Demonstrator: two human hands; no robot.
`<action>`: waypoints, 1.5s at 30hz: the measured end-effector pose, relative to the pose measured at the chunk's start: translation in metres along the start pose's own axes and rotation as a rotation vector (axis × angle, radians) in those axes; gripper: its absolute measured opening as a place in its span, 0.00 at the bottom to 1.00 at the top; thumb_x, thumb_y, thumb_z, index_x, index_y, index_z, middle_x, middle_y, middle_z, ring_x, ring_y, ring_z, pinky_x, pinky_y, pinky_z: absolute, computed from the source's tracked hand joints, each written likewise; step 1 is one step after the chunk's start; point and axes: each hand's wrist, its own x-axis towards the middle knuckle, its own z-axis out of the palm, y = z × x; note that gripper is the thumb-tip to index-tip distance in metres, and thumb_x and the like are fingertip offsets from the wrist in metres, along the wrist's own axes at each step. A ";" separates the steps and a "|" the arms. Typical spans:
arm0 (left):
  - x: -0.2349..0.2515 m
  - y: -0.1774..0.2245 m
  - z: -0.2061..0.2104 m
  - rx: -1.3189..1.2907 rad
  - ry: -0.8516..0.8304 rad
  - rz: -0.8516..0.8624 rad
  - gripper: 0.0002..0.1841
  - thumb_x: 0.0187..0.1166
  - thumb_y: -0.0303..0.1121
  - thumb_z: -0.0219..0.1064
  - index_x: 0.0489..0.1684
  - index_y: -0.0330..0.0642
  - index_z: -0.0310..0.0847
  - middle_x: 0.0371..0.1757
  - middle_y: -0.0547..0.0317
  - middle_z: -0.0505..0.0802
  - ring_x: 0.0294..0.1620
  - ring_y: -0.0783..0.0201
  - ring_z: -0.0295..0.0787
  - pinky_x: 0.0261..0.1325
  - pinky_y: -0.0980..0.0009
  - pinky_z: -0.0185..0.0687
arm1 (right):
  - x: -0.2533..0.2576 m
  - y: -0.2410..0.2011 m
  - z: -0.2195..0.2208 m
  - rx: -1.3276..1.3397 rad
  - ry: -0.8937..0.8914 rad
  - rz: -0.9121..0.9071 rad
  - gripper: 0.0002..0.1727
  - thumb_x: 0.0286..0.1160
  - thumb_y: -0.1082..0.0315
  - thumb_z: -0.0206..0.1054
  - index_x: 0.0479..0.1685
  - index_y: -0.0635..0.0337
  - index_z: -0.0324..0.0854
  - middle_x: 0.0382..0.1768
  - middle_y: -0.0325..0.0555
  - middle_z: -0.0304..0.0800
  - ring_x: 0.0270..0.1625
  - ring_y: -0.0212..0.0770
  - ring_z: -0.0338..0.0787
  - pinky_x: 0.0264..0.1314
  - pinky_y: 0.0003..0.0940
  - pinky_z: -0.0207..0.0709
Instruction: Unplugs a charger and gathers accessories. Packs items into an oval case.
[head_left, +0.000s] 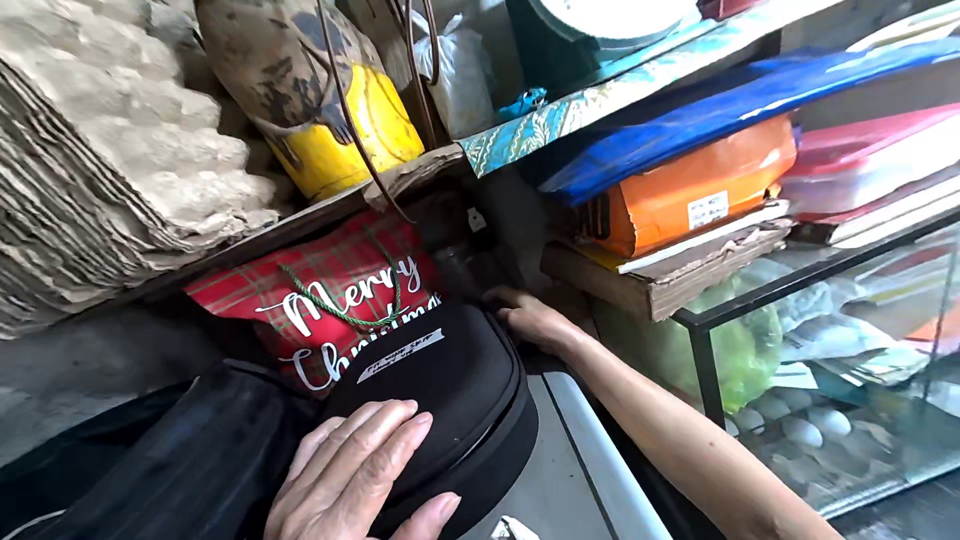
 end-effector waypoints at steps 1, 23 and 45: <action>0.000 0.001 -0.001 0.001 -0.008 -0.004 0.27 0.80 0.57 0.66 0.60 0.41 0.86 0.61 0.44 0.93 0.69 0.59 0.84 0.72 0.62 0.68 | 0.008 0.002 0.000 -0.056 -0.043 -0.010 0.24 0.90 0.71 0.50 0.82 0.55 0.70 0.66 0.58 0.83 0.56 0.46 0.86 0.55 0.44 0.81; -0.013 -0.004 -0.017 0.019 -0.019 0.043 0.28 0.83 0.56 0.61 0.61 0.37 0.82 0.55 0.37 0.91 0.60 0.48 0.83 0.67 0.56 0.67 | 0.042 0.015 0.000 0.319 -0.226 0.007 0.16 0.91 0.70 0.46 0.68 0.56 0.75 0.35 0.36 0.82 0.32 0.27 0.82 0.33 0.24 0.78; -0.014 0.000 -0.012 0.029 -0.044 -0.022 0.40 0.80 0.67 0.60 0.73 0.36 0.77 0.62 0.29 0.86 0.66 0.45 0.83 0.70 0.58 0.73 | 0.047 -0.006 -0.020 -0.590 -0.188 -0.322 0.14 0.82 0.82 0.57 0.60 0.72 0.83 0.59 0.67 0.87 0.62 0.59 0.87 0.69 0.55 0.76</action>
